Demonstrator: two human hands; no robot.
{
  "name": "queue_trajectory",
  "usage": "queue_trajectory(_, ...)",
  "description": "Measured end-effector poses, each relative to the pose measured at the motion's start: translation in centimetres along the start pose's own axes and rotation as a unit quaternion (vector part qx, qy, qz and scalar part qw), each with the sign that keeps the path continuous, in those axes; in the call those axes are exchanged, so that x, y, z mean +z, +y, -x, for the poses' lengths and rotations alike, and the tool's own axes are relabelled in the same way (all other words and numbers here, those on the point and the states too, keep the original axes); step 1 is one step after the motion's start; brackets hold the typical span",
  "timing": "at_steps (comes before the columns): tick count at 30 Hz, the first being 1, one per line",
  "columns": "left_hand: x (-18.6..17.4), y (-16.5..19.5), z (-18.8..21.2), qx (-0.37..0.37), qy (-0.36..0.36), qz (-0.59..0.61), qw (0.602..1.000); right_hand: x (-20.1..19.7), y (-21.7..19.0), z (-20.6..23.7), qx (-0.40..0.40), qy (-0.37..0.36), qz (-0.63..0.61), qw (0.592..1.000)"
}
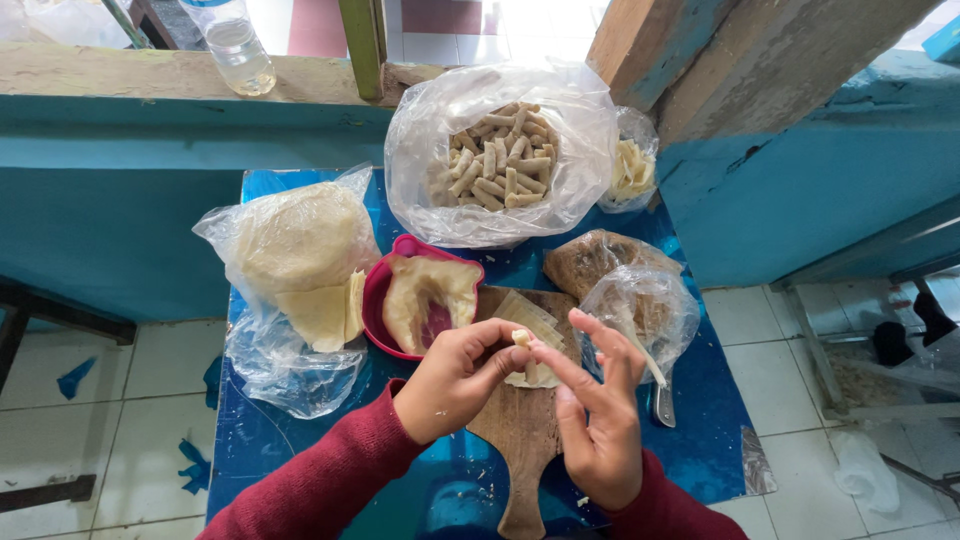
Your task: The person wraps filled pastries at a small table. They take thin dough wrappers from a stack on a wooden board, spoon brown filling onto a wrapper, fold and pinch the wrapper closed, and place the finished item into a large plastic bag already holding many wrapped pieces.
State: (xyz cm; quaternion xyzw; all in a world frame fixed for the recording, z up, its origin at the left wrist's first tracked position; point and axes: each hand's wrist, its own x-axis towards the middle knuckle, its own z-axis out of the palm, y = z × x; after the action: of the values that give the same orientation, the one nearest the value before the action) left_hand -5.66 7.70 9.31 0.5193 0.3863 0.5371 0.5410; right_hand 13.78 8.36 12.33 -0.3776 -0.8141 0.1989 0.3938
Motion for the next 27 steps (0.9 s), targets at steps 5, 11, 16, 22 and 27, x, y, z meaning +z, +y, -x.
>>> queue_trajectory(5, -0.2, -1.1, -0.1, -0.036, -0.014, 0.054, 0.998, -0.1, 0.2, -0.1, -0.063, 0.039, 0.071, 0.995)
queue_trajectory(11, -0.7, -1.3, -0.3, -0.033, -0.022, 0.091, 0.995, -0.5, 0.1, -0.1, -0.092, 0.08, 0.066, 0.99)
queue_trajectory(16, -0.5, -1.1, -0.2, -0.041, -0.007, 0.123, 0.991, -0.5, 0.4, -0.5, -0.078, 0.081, 0.042, 0.993)
queue_trajectory(22, 0.1, -0.4, 0.0, -0.028, -0.016, 0.126, 0.991, 0.2, 1.1, -0.6, -0.036, 0.08, -0.028, 0.996)
queue_trajectory(27, 0.5, 1.2, 0.0, 0.07, 0.038, -0.137, 0.987, -0.9, 1.6, -1.1, -0.017, 0.061, -0.027, 0.998)
